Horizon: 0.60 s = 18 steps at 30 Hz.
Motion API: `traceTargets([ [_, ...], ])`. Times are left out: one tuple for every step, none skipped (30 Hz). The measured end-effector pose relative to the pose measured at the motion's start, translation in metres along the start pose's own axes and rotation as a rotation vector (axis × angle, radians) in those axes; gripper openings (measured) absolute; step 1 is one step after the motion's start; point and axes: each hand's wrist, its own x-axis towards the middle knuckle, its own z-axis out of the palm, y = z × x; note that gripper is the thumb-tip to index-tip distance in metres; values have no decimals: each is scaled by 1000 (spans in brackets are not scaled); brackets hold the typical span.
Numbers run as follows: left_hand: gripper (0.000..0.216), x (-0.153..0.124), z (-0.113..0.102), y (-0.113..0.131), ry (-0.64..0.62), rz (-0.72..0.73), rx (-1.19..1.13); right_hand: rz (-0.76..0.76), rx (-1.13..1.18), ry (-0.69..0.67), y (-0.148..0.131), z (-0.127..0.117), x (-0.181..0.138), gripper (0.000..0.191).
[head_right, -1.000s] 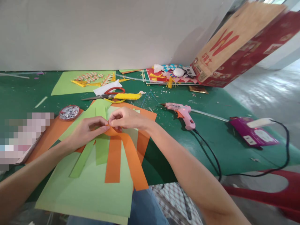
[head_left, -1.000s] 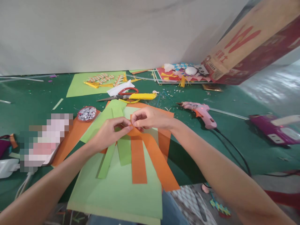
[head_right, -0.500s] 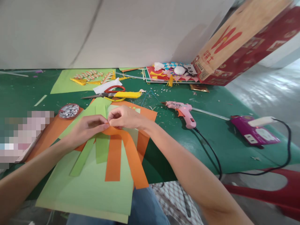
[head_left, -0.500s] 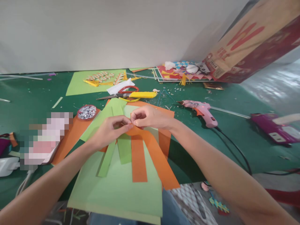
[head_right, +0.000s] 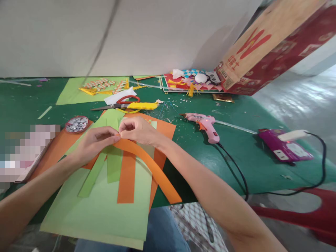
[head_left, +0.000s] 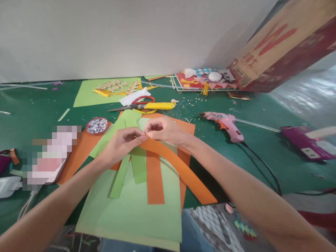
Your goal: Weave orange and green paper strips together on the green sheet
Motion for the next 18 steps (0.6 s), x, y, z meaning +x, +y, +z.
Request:
traceTargets([
  [26,0,0,0,-1,4,-1,-8,9,7,0,0,0,6],
  [26,0,0,0,-2,7,-2,-17,18,15,1,1,0,7],
  [26,0,0,0,0,10,-4,-25,27,23,1,1,1,7],
  [25,0,0,0,2,14,-8,-32,35,30,1,2,1,7],
  [24,1,0,0,2,17,-12,-36,43,37,0,2,1,7],
  [23,1,-1,0,3,19,-16,-39,52,42,0,3,1,7],
  [23,0,-1,-1,4,21,-19,-39,63,46,1,3,1,7],
  [22,0,-1,-2,4,23,-21,-40,77,50,1,3,2,7],
  [22,0,-1,-2,6,24,-20,-40,92,54,2,4,2,7],
  [23,0,-1,-3,8,24,-19,-42,107,55,2,4,2,7],
  [23,0,-1,-4,12,24,-17,-43,119,55,3,4,3,7],
  [23,-1,-1,-4,14,26,-15,-44,128,55,4,4,3,6],
  [23,-1,-1,-5,16,29,-15,-43,134,53,5,4,3,6],
  [23,-1,-1,-5,19,31,-17,-39,139,49,6,4,3,6],
  [23,0,-1,-5,21,36,-22,-33,142,44,6,3,3,7],
  [22,0,-1,-4,21,42,-30,-26,144,41,6,3,4,7],
  [21,0,-1,-4,21,47,-39,-18,144,39,6,3,3,8],
  [21,1,-1,-4,21,51,-47,-10,142,37,5,2,3,8],
])
